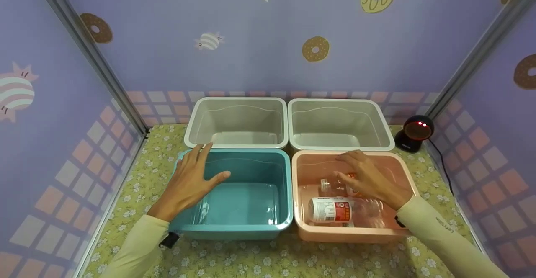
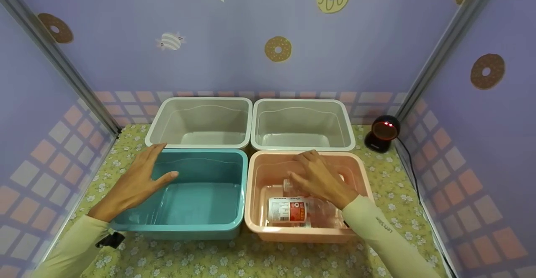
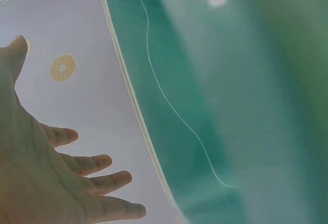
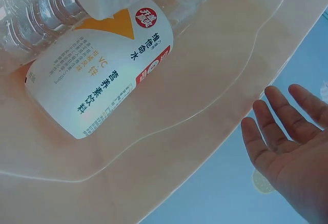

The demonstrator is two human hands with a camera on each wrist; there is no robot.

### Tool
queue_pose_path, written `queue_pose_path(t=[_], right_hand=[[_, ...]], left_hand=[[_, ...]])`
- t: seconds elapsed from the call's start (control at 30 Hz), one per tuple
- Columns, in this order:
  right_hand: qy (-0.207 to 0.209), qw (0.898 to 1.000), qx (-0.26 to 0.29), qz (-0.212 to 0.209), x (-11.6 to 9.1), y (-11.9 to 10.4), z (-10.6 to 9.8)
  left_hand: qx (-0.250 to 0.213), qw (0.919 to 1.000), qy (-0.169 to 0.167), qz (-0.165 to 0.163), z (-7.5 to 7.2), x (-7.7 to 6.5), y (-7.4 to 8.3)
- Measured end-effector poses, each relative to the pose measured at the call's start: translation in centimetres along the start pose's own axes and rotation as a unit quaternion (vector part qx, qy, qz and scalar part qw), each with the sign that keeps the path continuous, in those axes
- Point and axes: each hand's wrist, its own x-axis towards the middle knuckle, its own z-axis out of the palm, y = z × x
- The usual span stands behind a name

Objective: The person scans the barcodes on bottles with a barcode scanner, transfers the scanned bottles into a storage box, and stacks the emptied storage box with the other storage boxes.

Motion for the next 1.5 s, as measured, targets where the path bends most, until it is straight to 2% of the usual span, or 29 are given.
queue_pose_path(t=[0.33,0.53,0.7,0.9,1.27,1.5], right_hand=[[-0.044,0.998,0.031,0.030,-0.7,-0.1,0.0],[-0.058,0.997,0.028,0.033,-1.0,0.0,0.1],[-0.075,0.996,0.027,0.035,-1.1,0.0,0.1],[-0.081,0.996,0.033,0.018,-1.1,0.1,0.2],[-0.099,0.993,0.057,-0.028,-0.9,1.0,0.5],[-0.153,0.985,0.075,0.021,-1.4,1.4,0.4]], left_hand=[[-0.036,0.9986,0.039,-0.005,0.9,-2.6,-2.1],[-0.053,0.9968,0.053,-0.028,1.2,-4.0,-3.3],[-0.069,0.9951,0.051,-0.049,1.3,-5.1,-4.1],[-0.082,0.9926,0.046,-0.076,1.4,-6.2,-4.9],[-0.112,0.9887,0.059,-0.080,2.3,-7.9,-6.6],[-0.139,0.9847,0.065,-0.082,2.8,-8.8,-7.7]])
